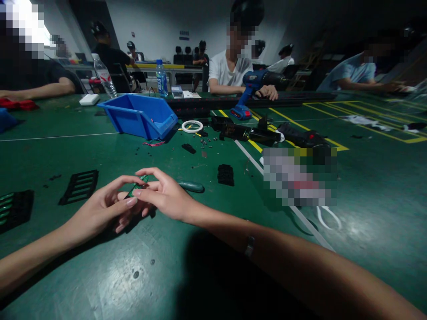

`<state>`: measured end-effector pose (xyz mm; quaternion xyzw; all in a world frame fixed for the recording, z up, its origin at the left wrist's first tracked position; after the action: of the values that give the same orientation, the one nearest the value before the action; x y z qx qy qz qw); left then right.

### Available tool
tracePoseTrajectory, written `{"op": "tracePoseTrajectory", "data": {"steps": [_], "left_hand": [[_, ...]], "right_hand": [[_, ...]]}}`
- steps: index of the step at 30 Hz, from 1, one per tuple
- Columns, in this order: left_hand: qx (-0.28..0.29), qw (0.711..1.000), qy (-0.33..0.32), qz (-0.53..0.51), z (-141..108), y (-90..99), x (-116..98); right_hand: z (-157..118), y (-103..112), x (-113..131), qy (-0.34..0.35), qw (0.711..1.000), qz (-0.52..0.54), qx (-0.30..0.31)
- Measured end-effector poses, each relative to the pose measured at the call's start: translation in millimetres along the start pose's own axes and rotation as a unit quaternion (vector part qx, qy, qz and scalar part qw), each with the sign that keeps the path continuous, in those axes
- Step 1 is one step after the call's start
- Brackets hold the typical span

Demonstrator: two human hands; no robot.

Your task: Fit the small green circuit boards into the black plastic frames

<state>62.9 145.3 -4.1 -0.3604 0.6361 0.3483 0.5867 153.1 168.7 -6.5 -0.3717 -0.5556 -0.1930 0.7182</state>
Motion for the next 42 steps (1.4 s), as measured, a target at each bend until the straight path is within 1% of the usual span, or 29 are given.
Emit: {"op": "tracePoseTrajectory", "data": {"steps": [3,10,16,23,28,36,42], "left_hand": [[-0.014,1.0,-0.014,-0.019,1.8,0.1,0.0],[-0.038,0.998,-0.018,-0.05,2.9,0.0,2.6],[-0.032,0.998,-0.017,-0.042,2.7,-2.7,1.6],[-0.035,0.999,-0.015,-0.03,1.8,-3.4,-1.4],[-0.021,0.999,-0.025,-0.013,2.5,-5.6,-1.1],[-0.013,0.999,-0.032,-0.008,4.0,-6.9,-2.1],[-0.02,0.999,-0.033,-0.005,2.5,-6.0,-0.4]], "right_hand": [[-1.1,2.6,3.1,0.018,0.999,-0.022,-0.022],[-2.2,9.3,4.9,0.043,0.996,-0.061,-0.057],[-1.1,7.0,2.4,0.04,0.996,-0.063,-0.044],[-1.4,7.6,2.0,0.03,0.996,-0.074,-0.051],[-2.2,5.4,3.4,0.033,0.995,-0.086,-0.042],[-3.3,5.0,4.0,0.038,0.993,-0.095,-0.053],[-2.8,5.4,2.2,0.039,0.994,-0.093,-0.052]]}}
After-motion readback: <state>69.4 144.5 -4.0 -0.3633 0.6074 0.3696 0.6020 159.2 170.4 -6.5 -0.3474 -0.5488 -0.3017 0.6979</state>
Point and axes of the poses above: each hand's wrist, its own z-axis towards the middle knuckle, its own y-axis out of the back of the hand, x = y × z, the point moved 9 cm from there along z, towards the middle knuckle, and after that the axes turned 2 degrees about y, right-handed, at the moved point
